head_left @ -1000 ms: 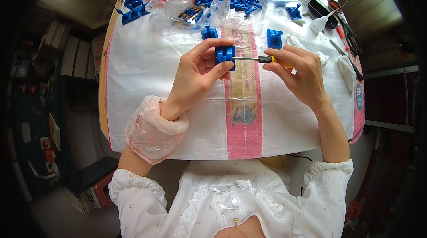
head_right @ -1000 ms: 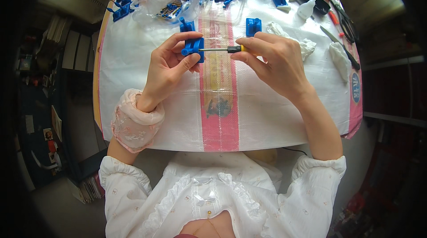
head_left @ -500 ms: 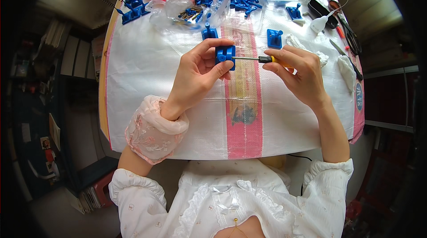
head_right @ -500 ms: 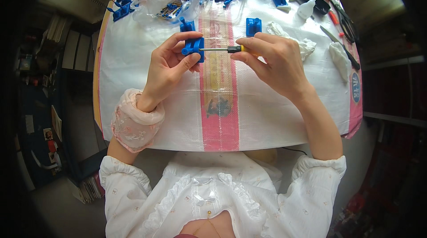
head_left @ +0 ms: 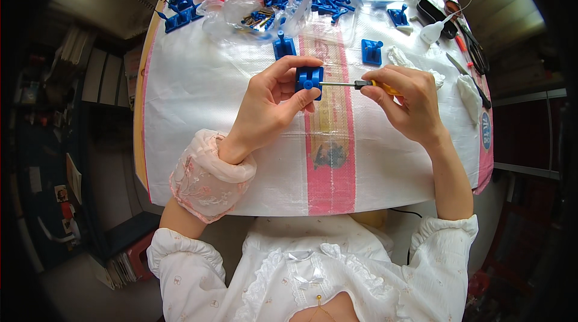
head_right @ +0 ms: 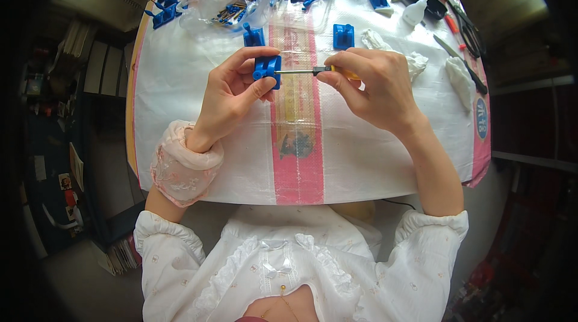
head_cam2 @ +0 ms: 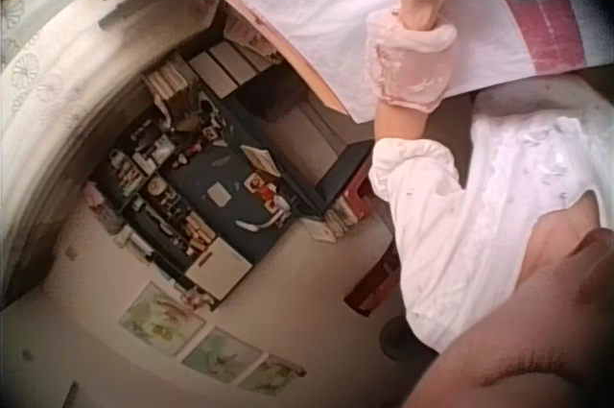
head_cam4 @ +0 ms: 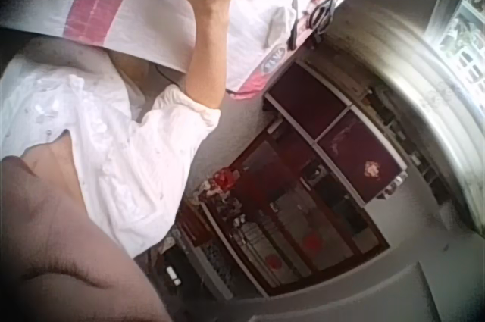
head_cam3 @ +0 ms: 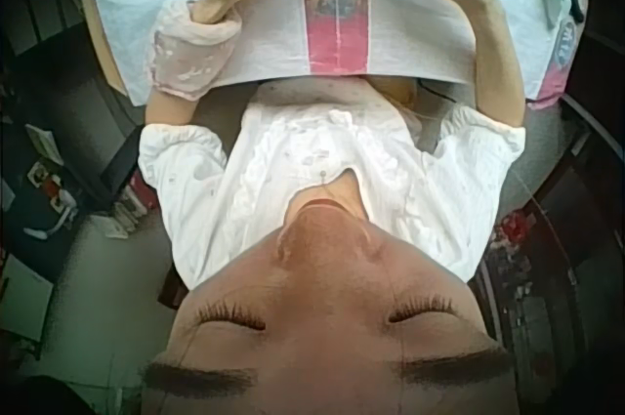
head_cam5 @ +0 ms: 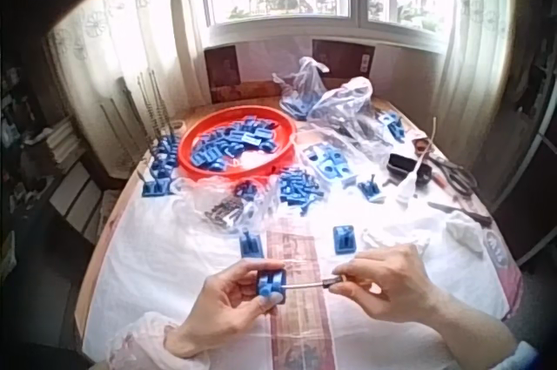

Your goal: The recorder is using a screwdriver to assemble blue plastic components on a workspace table.

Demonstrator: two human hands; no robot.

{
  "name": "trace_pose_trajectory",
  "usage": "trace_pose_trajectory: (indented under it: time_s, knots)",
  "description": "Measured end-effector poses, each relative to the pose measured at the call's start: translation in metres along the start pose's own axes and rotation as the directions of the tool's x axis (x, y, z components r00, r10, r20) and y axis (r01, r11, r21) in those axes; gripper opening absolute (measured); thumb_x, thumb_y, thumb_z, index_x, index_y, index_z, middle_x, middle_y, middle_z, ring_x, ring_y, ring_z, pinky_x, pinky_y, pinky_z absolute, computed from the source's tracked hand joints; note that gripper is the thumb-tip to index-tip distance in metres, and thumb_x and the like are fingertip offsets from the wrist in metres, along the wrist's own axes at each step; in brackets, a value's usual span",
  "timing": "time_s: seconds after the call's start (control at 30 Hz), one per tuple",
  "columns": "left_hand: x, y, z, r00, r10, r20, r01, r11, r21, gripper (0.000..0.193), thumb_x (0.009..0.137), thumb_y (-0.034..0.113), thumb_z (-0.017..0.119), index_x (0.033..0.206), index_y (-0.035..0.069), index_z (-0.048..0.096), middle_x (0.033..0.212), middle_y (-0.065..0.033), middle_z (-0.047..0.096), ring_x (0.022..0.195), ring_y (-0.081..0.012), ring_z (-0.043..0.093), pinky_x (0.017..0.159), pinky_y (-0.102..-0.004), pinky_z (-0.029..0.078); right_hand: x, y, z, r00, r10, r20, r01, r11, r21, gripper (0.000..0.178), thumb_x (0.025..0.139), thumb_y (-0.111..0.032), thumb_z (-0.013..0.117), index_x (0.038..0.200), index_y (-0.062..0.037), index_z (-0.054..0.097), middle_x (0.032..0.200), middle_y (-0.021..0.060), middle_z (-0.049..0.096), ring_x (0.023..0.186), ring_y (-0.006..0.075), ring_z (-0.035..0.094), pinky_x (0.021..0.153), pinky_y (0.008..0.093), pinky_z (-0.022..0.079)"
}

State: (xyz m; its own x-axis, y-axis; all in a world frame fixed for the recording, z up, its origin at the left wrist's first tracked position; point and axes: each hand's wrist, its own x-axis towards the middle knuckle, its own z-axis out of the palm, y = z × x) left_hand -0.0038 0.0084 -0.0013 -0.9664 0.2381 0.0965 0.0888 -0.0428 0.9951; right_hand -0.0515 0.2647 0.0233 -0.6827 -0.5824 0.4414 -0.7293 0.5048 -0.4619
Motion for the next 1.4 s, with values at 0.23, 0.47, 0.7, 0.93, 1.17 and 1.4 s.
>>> trace_pose_trajectory:
  time_s: [0.23, 0.47, 0.7, 0.93, 1.17, 1.4]
  knots:
    - [0.0, 0.001, 0.002, 0.999, 0.016, -0.033, -0.015, 1.0, 0.022, 0.037, 0.091, -0.002, 0.068, 0.127, 0.002, 0.059, 0.095, -0.0064, 0.069, 0.08, -0.01, 0.067, 0.075, -0.0228, 0.057, 0.001, -0.003, -0.002, 0.995, 0.068, 0.078, -0.07, 0.997, 0.022, 0.013, 0.089, -0.015, 0.072, 0.091, -0.0021, 0.073, 0.068, 0.0094, 0.068, 0.056, 0.0174, 0.062, 0.053, 0.0301, 0.043]
    - [-0.001, 0.001, 0.0, 0.998, 0.056, -0.004, -0.056, 0.991, 0.119, 0.041, 0.092, 0.0, 0.069, 0.131, 0.002, 0.057, 0.101, -0.0076, 0.068, 0.085, -0.01, 0.066, 0.076, -0.024, 0.056, 0.0, 0.0, 0.001, 0.95, 0.227, 0.215, -0.263, 0.952, 0.158, 0.019, 0.093, -0.018, 0.067, 0.088, -0.0006, 0.072, 0.064, 0.0116, 0.066, 0.053, 0.0181, 0.06, 0.052, 0.0307, 0.043]
    - [0.0, 0.002, 0.002, 0.998, 0.022, -0.053, -0.021, 0.999, 0.026, 0.037, 0.09, -0.003, 0.068, 0.126, 0.002, 0.059, 0.097, -0.0073, 0.069, 0.082, -0.0107, 0.067, 0.076, -0.0238, 0.057, 0.006, -0.01, 0.001, 0.964, 0.225, 0.139, -0.255, 0.929, 0.269, 0.017, 0.085, -0.012, 0.077, 0.092, -0.0017, 0.065, 0.08, 0.0103, 0.069, 0.062, 0.0228, 0.065, 0.059, 0.0341, 0.05]
    - [0.001, 0.003, 0.001, 0.998, 0.004, -0.059, -0.004, 1.0, -0.007, 0.037, 0.091, -0.002, 0.068, 0.126, 0.002, 0.059, 0.098, -0.0079, 0.069, 0.082, -0.011, 0.067, 0.075, -0.0237, 0.057, 0.003, -0.002, 0.001, 0.986, 0.125, 0.107, -0.143, 0.974, 0.174, 0.025, 0.074, -0.001, 0.085, 0.088, -0.0014, 0.065, 0.086, 0.0056, 0.064, 0.078, 0.0145, 0.065, 0.068, 0.0261, 0.055]
    - [0.001, 0.002, 0.0, 0.998, -0.007, -0.064, 0.006, 1.0, -0.008, 0.036, 0.091, -0.002, 0.068, 0.126, 0.001, 0.059, 0.098, -0.0081, 0.068, 0.083, -0.011, 0.067, 0.075, -0.0235, 0.057, 0.0, 0.002, 0.003, 0.99, 0.1, 0.101, -0.115, 0.98, 0.16, 0.022, 0.078, -0.005, 0.083, 0.095, 0.0008, 0.069, 0.082, 0.0078, 0.068, 0.071, 0.0151, 0.065, 0.066, 0.0273, 0.053]
    - [0.002, 0.003, 0.0, 0.998, 0.02, -0.056, -0.021, 1.0, -0.005, 0.037, 0.091, 0.0, 0.068, 0.127, 0.001, 0.058, 0.098, -0.0075, 0.068, 0.082, -0.0105, 0.067, 0.075, -0.0233, 0.057, 0.0, 0.003, 0.006, 0.992, 0.096, 0.081, -0.105, 0.988, 0.117, 0.021, 0.085, -0.022, 0.077, 0.088, -0.003, 0.07, 0.071, 0.0105, 0.068, 0.06, 0.023, 0.066, 0.056, 0.0323, 0.048]
